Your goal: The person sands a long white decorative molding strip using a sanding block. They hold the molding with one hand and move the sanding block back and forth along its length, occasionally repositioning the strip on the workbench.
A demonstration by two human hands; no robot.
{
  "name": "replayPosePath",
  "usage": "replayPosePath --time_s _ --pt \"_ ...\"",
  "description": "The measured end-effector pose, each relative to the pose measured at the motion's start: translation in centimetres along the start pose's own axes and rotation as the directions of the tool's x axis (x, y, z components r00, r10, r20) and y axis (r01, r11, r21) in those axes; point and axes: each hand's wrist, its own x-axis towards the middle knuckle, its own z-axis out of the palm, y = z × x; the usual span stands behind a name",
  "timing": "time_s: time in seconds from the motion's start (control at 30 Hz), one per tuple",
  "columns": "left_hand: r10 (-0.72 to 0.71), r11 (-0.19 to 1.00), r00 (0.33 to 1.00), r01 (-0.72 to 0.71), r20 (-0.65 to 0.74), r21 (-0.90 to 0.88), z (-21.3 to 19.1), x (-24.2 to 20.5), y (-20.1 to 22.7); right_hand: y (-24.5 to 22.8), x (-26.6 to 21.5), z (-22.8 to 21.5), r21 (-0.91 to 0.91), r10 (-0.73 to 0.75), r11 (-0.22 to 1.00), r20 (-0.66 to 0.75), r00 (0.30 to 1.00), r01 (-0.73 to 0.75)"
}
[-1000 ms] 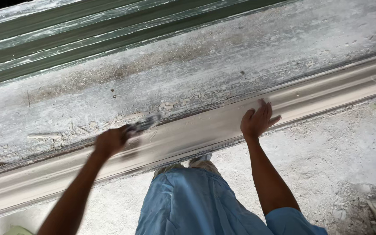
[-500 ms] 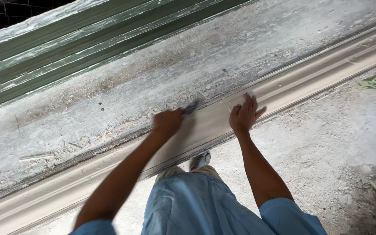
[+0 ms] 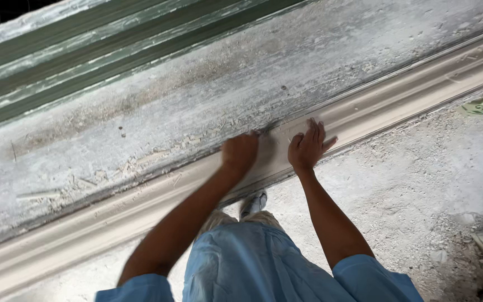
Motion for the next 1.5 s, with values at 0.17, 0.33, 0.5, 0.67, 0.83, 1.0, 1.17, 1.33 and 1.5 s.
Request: replayPosePath --time_s 0.17,0.33,0.5,0.67,0.83,1.0,1.17,1.33,1.5 --pt "-0.08 0.996 0.992 0.077 0.103 0.035 1.2 -7.3 -11.3 0.1 0.1 0.5 0.001 -0.003 1.0 -0.004 1.0 0.003" --pt "-0.133 0.99 0.991 0.134 -0.025 0.051 3.0 -14.5 -18.2 0.0 -0.4 0.3 -0.034 0.006 0.999 0.006 1.0 -0.006" --pt "-0.148 0.987 0.988 0.145 -0.037 -0.074 3.9 -6.0 -9.4 0.3 0.1 0.7 -0.045 -0.014 0.999 0.016 1.0 0.014" --pt "-0.149 0.94 0.986 0.119 -0.072 -0.321 2.3 2.5 2.6 0.6 0.0 0.8 -0.046 -0.005 0.999 0.043 0.999 0.007" --pt "-0.062 0.952 0.98 0.001 -0.187 -0.307 2.6 -2.6 -3.6 1.0 0.6 1.3 -0.088 0.015 0.996 0.075 0.997 -0.009" --pt "-0.068 0.986 0.996 0.059 -0.053 -0.154 5.0 -13.5 -20.7 1.0 0.3 1.1 -0.133 0.057 0.99 0.101 0.993 -0.043" --pt "-0.15 0.988 0.986 0.148 0.066 0.032 5.7 -25.2 -32.5 0.7 0.1 1.1 -0.098 0.035 0.995 0.101 0.994 -0.025" --pt "-0.108 0.989 0.994 0.107 0.003 0.103 7.4 -21.8 -28.3 0.9 0.4 1.4 -0.134 0.06 0.99 0.12 0.991 -0.044" --pt "-0.078 0.977 0.996 0.067 -0.049 -0.202 7.9 -6.9 -10.5 0.3 0.4 1.0 -0.11 0.018 0.994 0.177 0.984 0.002"
